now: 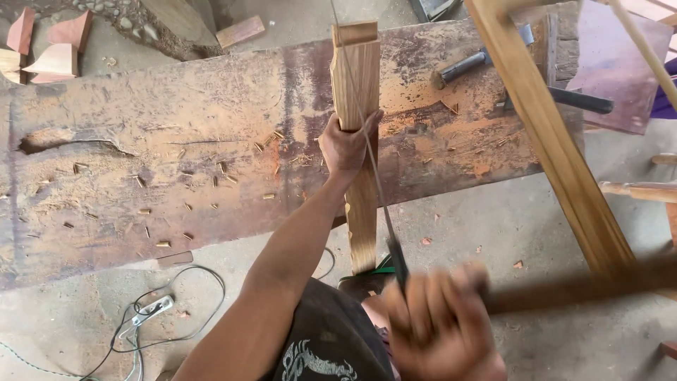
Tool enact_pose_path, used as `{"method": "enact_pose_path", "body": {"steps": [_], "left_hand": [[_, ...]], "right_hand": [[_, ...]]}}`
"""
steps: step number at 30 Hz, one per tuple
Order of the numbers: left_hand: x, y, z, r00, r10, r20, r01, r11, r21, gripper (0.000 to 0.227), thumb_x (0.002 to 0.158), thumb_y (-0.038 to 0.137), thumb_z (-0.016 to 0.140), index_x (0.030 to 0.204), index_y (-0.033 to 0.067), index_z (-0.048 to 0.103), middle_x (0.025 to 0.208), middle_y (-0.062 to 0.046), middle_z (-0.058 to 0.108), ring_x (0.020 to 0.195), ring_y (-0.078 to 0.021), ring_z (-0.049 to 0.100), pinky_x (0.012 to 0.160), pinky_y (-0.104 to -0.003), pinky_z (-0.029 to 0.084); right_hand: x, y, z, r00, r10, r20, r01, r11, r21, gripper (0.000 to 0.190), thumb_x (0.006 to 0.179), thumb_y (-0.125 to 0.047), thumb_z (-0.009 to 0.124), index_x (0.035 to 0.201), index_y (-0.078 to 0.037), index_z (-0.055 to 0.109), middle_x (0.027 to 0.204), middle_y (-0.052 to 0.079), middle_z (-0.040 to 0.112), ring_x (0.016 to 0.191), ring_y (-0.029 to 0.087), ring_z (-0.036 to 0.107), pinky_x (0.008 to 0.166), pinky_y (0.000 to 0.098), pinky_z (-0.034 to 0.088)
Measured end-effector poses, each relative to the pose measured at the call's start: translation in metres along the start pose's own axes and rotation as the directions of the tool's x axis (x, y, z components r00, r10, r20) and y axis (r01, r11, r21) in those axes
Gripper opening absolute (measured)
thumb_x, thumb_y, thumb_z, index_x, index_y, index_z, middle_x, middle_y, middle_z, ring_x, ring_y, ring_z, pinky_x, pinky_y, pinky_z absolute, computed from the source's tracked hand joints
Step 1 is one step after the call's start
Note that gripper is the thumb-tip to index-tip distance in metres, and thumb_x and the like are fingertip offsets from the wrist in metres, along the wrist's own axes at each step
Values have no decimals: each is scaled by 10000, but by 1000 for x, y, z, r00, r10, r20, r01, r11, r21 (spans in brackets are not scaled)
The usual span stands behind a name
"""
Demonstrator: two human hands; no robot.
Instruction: Marking, measuring, and cutting wooden pieces for furniture assembly using hand tools.
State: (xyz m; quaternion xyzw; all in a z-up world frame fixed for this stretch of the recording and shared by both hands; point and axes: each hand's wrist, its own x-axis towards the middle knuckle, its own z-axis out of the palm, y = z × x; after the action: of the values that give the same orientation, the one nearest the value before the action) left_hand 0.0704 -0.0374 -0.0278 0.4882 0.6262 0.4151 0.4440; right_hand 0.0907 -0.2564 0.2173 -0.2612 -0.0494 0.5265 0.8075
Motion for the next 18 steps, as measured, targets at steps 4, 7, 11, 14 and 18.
{"method": "enact_pose_path", "body": {"steps": [4,7,11,14,18], "left_hand": [[-6,-24,2,999,-31,8,31,999,-7,677,715,710,781,892,76,626,755,-61,735,595,-122,735,514,-284,616],[2,-15,1,1000,-7,16,7,1000,17,649,735,663,790,897,60,612,741,-71,723,580,-133,729,513,-304,610],[5,-58,16,1000,-18,6,18,1000,7,535,842,568,778,928,59,635,750,-61,746,616,-137,736,541,-313,628],[5,-69,18,997,56,-57,-57,998,-26,451,909,492,796,963,65,665,795,-56,771,665,-128,753,587,-317,621],[-1,-45,17,980,199,-21,-197,977,77,473,879,475,819,1000,47,658,798,-102,736,619,-149,724,561,-317,592]], "right_hand": [[-37,-21,-11,996,47,-80,-53,995,-84,93,1068,-107,508,1001,-112,572,550,-22,316,451,130,330,528,383,417],[27,15,-18,998,35,51,-34,999,-14,202,1121,-118,491,930,-113,556,590,-22,322,483,110,332,569,342,405],[155,78,-22,964,-57,261,65,998,-21,193,1083,-42,521,912,-131,538,582,-32,304,460,83,315,493,297,388],[178,80,5,1000,4,22,-3,999,-51,118,994,-32,530,923,-123,558,594,-21,328,476,117,345,504,311,387],[104,44,11,997,5,73,-1,998,-59,120,1033,-40,512,952,-111,565,625,-28,324,513,105,339,533,313,383]]}}
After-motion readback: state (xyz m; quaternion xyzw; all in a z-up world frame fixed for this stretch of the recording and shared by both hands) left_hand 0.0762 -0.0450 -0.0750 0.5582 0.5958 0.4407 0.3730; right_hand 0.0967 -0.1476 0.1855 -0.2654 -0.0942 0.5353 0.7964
